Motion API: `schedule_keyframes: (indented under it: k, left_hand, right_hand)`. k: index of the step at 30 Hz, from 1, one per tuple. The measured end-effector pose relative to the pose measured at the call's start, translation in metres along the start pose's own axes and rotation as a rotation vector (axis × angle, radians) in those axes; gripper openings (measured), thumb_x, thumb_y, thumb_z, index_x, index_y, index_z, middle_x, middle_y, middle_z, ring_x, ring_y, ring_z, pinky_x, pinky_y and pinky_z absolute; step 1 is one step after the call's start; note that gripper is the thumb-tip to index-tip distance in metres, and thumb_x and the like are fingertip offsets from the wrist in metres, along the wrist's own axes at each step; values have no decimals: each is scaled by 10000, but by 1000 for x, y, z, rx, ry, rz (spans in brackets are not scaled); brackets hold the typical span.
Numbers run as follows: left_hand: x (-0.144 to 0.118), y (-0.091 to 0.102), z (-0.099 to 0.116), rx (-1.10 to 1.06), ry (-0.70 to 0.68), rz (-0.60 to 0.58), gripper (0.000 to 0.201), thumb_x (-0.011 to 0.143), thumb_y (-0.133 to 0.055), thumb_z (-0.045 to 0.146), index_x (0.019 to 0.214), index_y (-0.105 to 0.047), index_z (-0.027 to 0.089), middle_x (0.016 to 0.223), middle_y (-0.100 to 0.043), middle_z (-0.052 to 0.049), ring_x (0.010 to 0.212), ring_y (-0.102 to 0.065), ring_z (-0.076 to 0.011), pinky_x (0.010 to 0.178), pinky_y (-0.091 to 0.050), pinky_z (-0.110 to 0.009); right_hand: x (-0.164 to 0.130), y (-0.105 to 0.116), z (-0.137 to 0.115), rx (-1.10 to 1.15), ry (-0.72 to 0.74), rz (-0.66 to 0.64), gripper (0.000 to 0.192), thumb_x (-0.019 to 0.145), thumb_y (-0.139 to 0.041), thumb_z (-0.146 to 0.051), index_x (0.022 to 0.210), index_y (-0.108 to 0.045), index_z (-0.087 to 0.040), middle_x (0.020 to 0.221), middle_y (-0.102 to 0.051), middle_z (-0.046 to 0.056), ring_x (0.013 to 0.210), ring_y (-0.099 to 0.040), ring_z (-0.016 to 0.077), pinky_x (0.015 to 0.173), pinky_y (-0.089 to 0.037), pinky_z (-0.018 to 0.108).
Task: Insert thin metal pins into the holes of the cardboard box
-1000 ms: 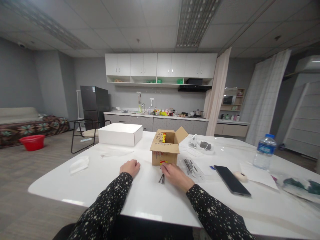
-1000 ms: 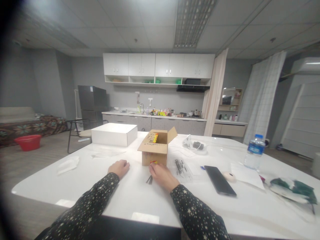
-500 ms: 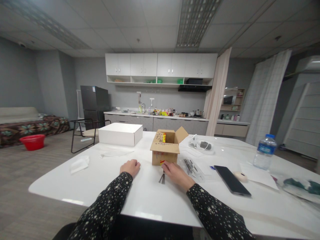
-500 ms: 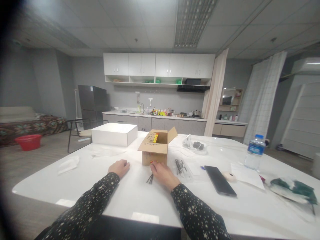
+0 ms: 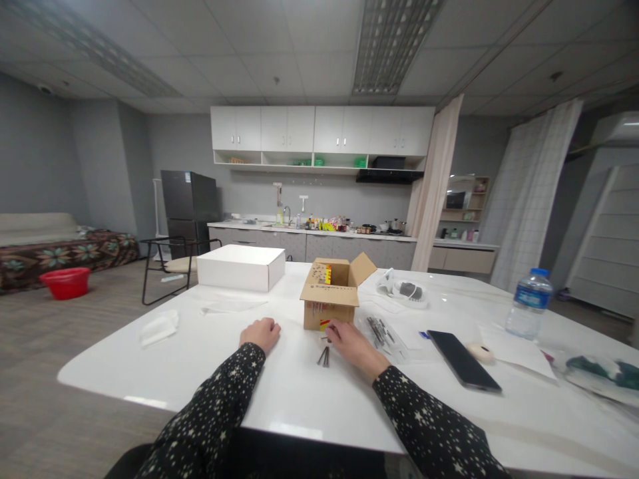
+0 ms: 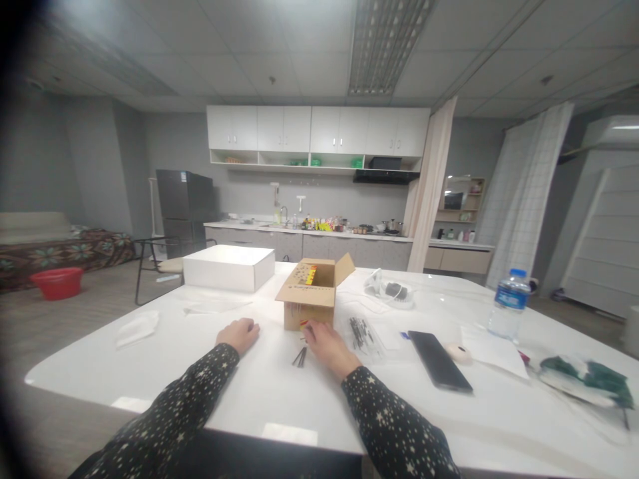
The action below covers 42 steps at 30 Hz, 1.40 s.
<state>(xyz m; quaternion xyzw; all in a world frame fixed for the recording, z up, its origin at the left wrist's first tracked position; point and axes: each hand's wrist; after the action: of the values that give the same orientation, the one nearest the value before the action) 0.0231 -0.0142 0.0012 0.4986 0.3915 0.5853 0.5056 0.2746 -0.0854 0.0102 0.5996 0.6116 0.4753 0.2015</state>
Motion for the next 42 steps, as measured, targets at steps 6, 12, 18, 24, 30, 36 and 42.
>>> schedule_keyframes:
  k: [6, 12, 18, 24, 30, 36, 42]
  left_hand:
    - [1, -1, 0, 2, 2, -4, 413, 871, -332, 422, 922, -688, 221, 1036, -718, -145, 986, -669, -315, 799, -488, -405]
    - [0, -2, -1, 7, -2, -1, 418, 872, -322, 418, 933, -689, 228, 1044, -720, -135, 991, -671, -308, 806, -490, -403]
    - [1, -2, -1, 7, -2, 2, 424, 872, -320, 425, 933, -688, 223, 1036, -721, -140, 991, -671, -313, 805, -488, -403]
    - [0, -2, 0, 7, 1, -6, 413, 873, -330, 422, 934, -688, 224, 1038, -721, -138, 992, -671, -309, 806, -486, -400]
    - [-1, -2, 1, 0, 1, -8, 413, 872, -329, 423, 933, -686, 225, 1044, -720, -138, 994, -669, -312, 806, -485, -403]
    - [-1, -2, -1, 1, -2, -6, 415, 872, -325, 425, 934, -685, 228, 1045, -720, -140, 991, -670, -317, 801, -487, -411]
    - [1, -3, -1, -5, 0, -4, 408, 871, -333, 431, 913, -683, 226, 1034, -722, -141, 986, -669, -319, 799, -486, -413]
  right_hand:
    - [1, -1, 2, -15, 6, 5, 283, 964, -412, -319, 1026, -654, -185, 952, -703, 77, 860, -623, 198, 734, -409, 278]
    - [1, -8, 9, -55, 9, -6, 236, 931, -459, -252, 1028, -660, -174, 1002, -693, 83, 913, -622, 194, 799, -427, 278]
    - [3, -8, 8, -95, 79, 23, 245, 917, -484, -204, 1073, -662, -139, 1118, -665, 101, 1064, -586, 202, 953, -394, 284]
    - [5, -9, 9, -159, 126, -42, 267, 936, -462, -189, 1091, -676, -144, 1111, -676, 94, 1090, -563, 209, 973, -379, 301]
    - [8, -10, 11, -243, 92, -62, 249, 929, -478, -199, 1031, -698, -147, 1062, -687, 101, 1041, -584, 218, 936, -391, 309]
    - [7, -6, 0, -365, 86, -72, 250, 936, -446, -174, 972, -690, -132, 1034, -683, 120, 1027, -587, 235, 917, -399, 320]
    - [12, -14, 1, -494, 77, -111, 314, 923, -380, -86, 1077, -653, -101, 1137, -655, 154, 1072, -572, 247, 939, -399, 334]
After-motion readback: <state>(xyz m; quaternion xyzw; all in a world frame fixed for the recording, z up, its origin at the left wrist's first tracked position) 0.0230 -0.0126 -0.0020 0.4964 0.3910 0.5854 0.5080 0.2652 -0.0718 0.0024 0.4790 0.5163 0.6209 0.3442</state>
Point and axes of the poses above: each hand's wrist, its own x-axis towards the middle knuckle, its own y-axis out of the back of the hand, z = x × y
